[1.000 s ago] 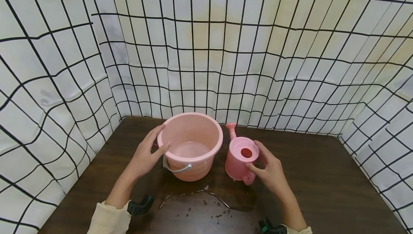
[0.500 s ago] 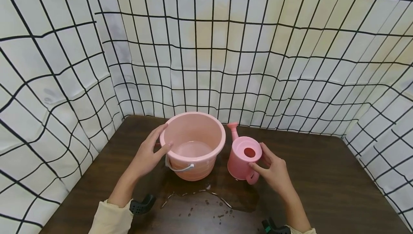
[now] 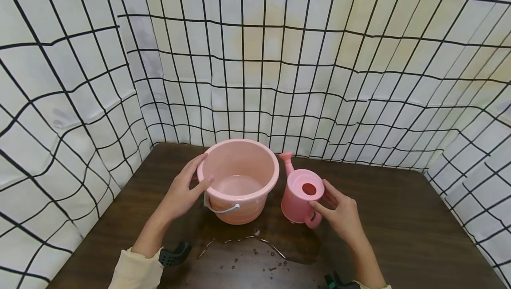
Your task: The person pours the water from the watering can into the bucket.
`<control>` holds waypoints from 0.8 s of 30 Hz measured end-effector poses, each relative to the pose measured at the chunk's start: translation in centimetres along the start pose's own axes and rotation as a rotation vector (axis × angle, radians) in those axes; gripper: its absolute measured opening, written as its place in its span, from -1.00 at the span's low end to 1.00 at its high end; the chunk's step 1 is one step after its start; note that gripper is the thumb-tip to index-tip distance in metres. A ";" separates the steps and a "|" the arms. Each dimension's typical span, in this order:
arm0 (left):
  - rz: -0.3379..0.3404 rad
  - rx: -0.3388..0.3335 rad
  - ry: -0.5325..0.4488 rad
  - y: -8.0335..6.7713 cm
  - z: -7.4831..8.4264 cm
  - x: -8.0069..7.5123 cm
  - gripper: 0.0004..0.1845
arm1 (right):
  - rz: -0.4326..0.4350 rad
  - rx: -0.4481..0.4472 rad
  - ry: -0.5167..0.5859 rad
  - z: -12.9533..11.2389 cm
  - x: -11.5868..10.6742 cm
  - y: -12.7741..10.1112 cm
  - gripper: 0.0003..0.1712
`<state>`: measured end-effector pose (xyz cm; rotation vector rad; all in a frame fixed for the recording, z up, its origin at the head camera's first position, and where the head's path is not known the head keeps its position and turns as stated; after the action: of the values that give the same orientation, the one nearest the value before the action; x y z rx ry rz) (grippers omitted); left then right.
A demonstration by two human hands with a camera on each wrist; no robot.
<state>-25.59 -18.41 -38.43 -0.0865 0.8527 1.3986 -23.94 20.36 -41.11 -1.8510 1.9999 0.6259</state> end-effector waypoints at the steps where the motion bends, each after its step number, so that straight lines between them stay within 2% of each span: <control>1: -0.002 -0.001 0.000 0.0 0.0 0.0 -0.32 | 0.005 0.006 -0.002 0.0 -0.1 0.0 -0.09; 10: -0.003 -0.010 0.004 0.0 0.2 0.1 -0.31 | 0.046 -0.017 0.010 -0.1 -0.6 0.0 -0.21; 17: 0.004 -0.021 0.022 -0.1 0.0 -0.1 -0.32 | 0.085 -0.033 -0.012 0.2 -0.8 0.4 -0.39; 24: -0.004 -0.022 0.035 0.0 0.0 0.1 -0.32 | 0.088 -0.010 -0.035 0.6 -0.8 0.3 -0.41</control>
<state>-25.57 -18.31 -38.51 -0.1297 0.8653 1.4068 -24.23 21.39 -41.16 -1.7541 2.0681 0.6893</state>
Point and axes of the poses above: each hand's wrist, its own y-axis towards the middle knuckle, its own x-axis out of the palm, z = x × y, the point moved 4 cm from there along y, towards the middle knuckle, and after that the axes turned 6 degrees about x, right-handed, at the moved point
